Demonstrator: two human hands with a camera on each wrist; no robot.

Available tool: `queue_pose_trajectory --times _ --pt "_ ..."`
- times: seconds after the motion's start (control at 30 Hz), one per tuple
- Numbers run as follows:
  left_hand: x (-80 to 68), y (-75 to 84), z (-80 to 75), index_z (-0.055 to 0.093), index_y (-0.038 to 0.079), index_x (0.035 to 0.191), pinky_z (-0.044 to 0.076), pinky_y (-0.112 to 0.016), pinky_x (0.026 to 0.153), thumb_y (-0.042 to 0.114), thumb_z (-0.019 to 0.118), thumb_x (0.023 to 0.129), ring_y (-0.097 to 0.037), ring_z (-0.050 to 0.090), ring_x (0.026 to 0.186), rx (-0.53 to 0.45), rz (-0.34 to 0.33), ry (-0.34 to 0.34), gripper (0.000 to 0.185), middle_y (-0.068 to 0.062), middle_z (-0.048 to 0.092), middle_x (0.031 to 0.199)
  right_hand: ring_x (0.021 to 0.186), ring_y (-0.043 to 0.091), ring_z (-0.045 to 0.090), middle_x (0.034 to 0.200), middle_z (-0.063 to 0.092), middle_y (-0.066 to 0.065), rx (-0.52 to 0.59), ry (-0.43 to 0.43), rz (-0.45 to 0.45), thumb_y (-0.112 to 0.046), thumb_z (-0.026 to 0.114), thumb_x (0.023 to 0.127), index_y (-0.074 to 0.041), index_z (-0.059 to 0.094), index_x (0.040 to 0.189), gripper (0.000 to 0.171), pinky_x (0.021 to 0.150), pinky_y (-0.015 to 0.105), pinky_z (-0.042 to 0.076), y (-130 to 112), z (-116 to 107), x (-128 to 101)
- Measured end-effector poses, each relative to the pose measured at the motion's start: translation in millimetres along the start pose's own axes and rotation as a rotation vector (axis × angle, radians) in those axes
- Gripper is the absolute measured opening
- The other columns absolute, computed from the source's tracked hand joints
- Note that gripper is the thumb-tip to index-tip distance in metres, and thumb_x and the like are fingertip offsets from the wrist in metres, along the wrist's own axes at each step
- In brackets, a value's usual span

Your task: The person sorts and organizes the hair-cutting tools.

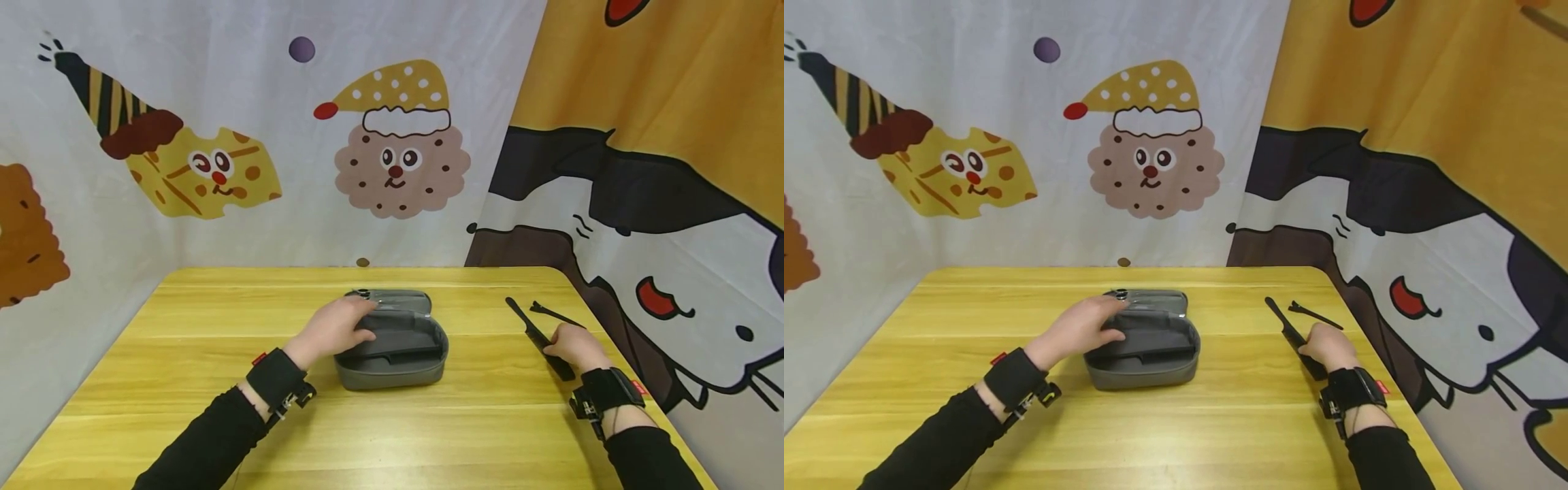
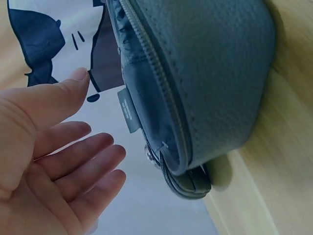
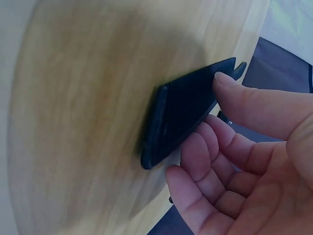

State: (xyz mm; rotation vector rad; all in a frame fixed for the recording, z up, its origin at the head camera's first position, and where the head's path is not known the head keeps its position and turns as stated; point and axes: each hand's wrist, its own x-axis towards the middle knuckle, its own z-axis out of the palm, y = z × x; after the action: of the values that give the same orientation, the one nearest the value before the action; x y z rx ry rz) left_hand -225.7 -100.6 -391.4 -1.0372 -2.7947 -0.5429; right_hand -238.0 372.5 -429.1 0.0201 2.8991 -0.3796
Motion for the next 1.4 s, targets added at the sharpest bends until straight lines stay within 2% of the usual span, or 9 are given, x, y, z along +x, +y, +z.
queue_pose_trajectory --times 0.2,0.4,0.53,0.6,0.7,0.83,0.9,1.17,1.4 --pt "5.9 4.4 5.6 0.059 0.001 0.135 0.048 -0.041 0.099 0.027 0.077 0.088 -0.033 0.057 0.119 0.016 0.013 0.005 0.056 -0.016 0.062 0.128 0.063 0.021 0.053 0.072 0.059 0.005 -0.004 -0.025 0.011 -0.015 0.073 0.087 0.0 0.068 0.077 0.019 0.058 0.035 0.045 1 -1 3" --pt "9.4 10.1 6.7 0.058 0.002 0.136 0.045 -0.042 0.103 0.028 0.076 0.089 -0.033 0.057 0.12 0.01 0.03 -0.002 0.056 -0.015 0.061 0.13 0.06 0.019 0.049 0.066 0.052 0.002 0.023 -0.036 0.021 -0.015 0.073 0.088 -0.001 0.063 0.071 0.024 0.055 0.031 0.041 3 -1 4" --pt "11.8 13.1 6.5 0.058 0.002 0.135 0.044 -0.042 0.104 0.029 0.075 0.09 -0.033 0.056 0.121 0.009 0.042 -0.002 0.055 -0.014 0.061 0.13 0.054 0.015 0.036 0.06 0.033 -0.003 0.068 -0.003 -0.004 -0.015 0.073 0.087 -0.009 0.044 0.06 0.04 0.053 0.028 0.031 4 0 4" --pt "13.1 14.7 6.3 0.059 0.003 0.135 0.045 -0.042 0.103 0.03 0.075 0.09 -0.032 0.057 0.12 0.011 0.047 -0.004 0.055 -0.014 0.061 0.13 0.055 0.015 0.029 0.061 0.025 -0.003 0.089 0.028 -0.036 -0.014 0.072 0.088 -0.013 0.035 0.061 0.046 0.055 0.028 0.027 4 -1 3" --pt "15.3 17.7 4.9 0.06 0.004 0.134 0.047 -0.04 0.101 0.029 0.075 0.09 -0.03 0.058 0.118 0.013 0.057 -0.003 0.053 -0.013 0.062 0.128 0.058 0.016 0.032 0.064 0.031 -0.002 0.114 0.074 -0.09 -0.013 0.071 0.09 -0.011 0.04 0.065 0.039 0.059 0.031 0.027 1 -3 0" --pt "20.0 23.4 2.0 0.061 0.006 0.134 0.049 -0.038 0.097 0.028 0.076 0.09 -0.028 0.06 0.115 0.043 0.073 0.02 0.051 -0.012 0.064 0.125 0.065 0.02 0.042 0.071 0.044 0.002 0.119 0.12 -0.146 -0.014 0.068 0.093 -0.007 0.052 0.075 0.026 0.063 0.035 0.032 -13 -10 -4" --pt "22.5 26.7 0.9 0.06 0.006 0.134 0.049 -0.036 0.097 0.027 0.075 0.09 -0.027 0.06 0.114 0.06 0.083 0.032 0.051 -0.011 0.063 0.126 0.066 0.02 0.042 0.071 0.044 0.003 0.127 0.127 -0.172 -0.015 0.066 0.095 -0.007 0.051 0.075 0.026 0.063 0.037 0.031 -22 -15 -4" --pt "28.4 35.1 -0.2 0.061 0.006 0.133 0.052 -0.035 0.093 0.024 0.076 0.089 -0.026 0.062 0.111 0.047 0.122 0.087 0.05 -0.011 0.064 0.125 0.061 0.017 0.03 0.068 0.028 -0.001 0.179 0.121 -0.251 -0.018 0.064 0.098 -0.012 0.04 0.071 0.037 0.061 0.034 0.024 -58 -32 -4" --pt "31.3 33.9 5.9 0.059 0.006 0.135 0.052 -0.034 0.092 0.019 0.078 0.088 -0.026 0.061 0.113 0.059 0.147 0.187 0.052 -0.012 0.063 0.127 0.067 0.018 0.047 0.075 0.055 0.0 0.17 0.107 -0.327 -0.023 0.065 0.097 -0.009 0.065 0.082 0.021 0.064 0.033 0.037 -90 -38 0"
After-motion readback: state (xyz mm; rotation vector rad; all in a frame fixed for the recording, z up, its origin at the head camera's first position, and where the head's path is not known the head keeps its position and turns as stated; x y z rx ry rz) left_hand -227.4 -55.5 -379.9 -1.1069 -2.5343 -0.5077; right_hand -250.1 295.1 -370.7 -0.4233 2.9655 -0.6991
